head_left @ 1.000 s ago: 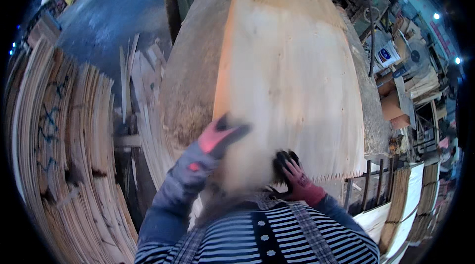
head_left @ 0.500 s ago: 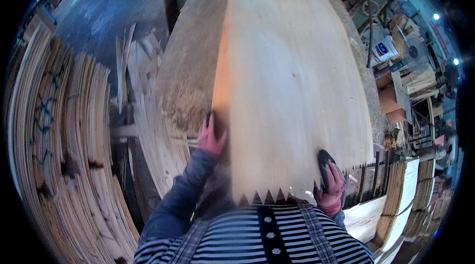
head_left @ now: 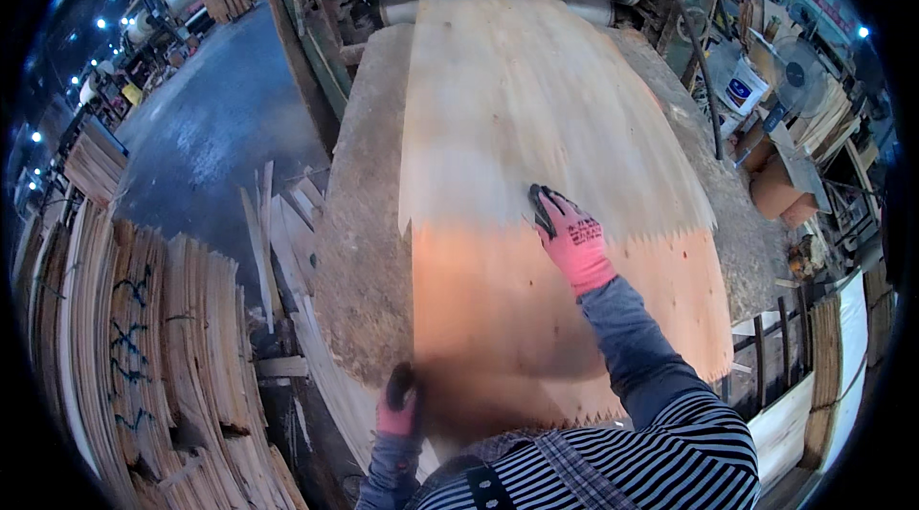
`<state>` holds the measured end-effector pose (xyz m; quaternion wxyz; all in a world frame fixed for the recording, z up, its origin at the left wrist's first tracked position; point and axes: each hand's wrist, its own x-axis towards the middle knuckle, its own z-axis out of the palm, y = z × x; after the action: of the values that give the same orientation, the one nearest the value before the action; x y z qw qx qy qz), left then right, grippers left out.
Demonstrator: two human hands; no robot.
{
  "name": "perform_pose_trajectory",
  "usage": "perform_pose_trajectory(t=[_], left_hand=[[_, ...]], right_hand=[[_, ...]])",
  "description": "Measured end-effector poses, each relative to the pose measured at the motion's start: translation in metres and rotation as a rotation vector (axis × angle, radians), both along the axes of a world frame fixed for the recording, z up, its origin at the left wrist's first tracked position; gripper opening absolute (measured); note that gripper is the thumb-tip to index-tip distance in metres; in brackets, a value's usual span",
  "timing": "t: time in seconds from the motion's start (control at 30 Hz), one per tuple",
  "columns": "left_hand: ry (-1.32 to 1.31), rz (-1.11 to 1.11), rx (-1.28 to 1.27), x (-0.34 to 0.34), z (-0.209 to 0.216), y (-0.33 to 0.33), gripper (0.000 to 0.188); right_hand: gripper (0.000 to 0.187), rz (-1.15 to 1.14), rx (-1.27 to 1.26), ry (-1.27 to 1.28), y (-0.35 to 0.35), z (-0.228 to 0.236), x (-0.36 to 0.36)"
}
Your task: The person feeds large, light-colored wooden boards with serrated edges into a roller machine in a workshop. They guide the boards through the rollers with gloved hands, retrieve them from a stack, and repeat the process.
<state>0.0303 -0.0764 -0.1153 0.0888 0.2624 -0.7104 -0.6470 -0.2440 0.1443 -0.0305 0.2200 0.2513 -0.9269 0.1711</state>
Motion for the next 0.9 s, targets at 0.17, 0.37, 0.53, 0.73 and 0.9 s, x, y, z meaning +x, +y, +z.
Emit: perform_pose_trajectory(t=[0.17,0.37,0.53,0.73,0.9], left_hand=[[0.115,-0.028,0.048,0.002,0.014,0.002,0.043],[0.098,-0.298,-0.051,-0.017,-0.003,-0.009,0.04],[0.041,-0.452,0.419,-0.036,0.021,-0.01,0.038],[0.324,-0.533,0.569,-0.054,0.141,0.072,0.034],[0.193,-0.707,0.531,-0.005,0.17,0.081,0.03]], right_hand=[[0.046,-0.068,-0.011,-0.008,-0.028,-0.015,-0.088],[0.062,0.042,0.09,-0.016,-0.03,-0.021,-0.034],[0.088,0.629,0.028,-0.528,0.035,-0.001,0.138],[0.076,0.312,-0.073,-0.36,0.11,-0.013,0.263],[0.043,0.036,-0.188,-0.045,0.146,-0.004,0.318]])
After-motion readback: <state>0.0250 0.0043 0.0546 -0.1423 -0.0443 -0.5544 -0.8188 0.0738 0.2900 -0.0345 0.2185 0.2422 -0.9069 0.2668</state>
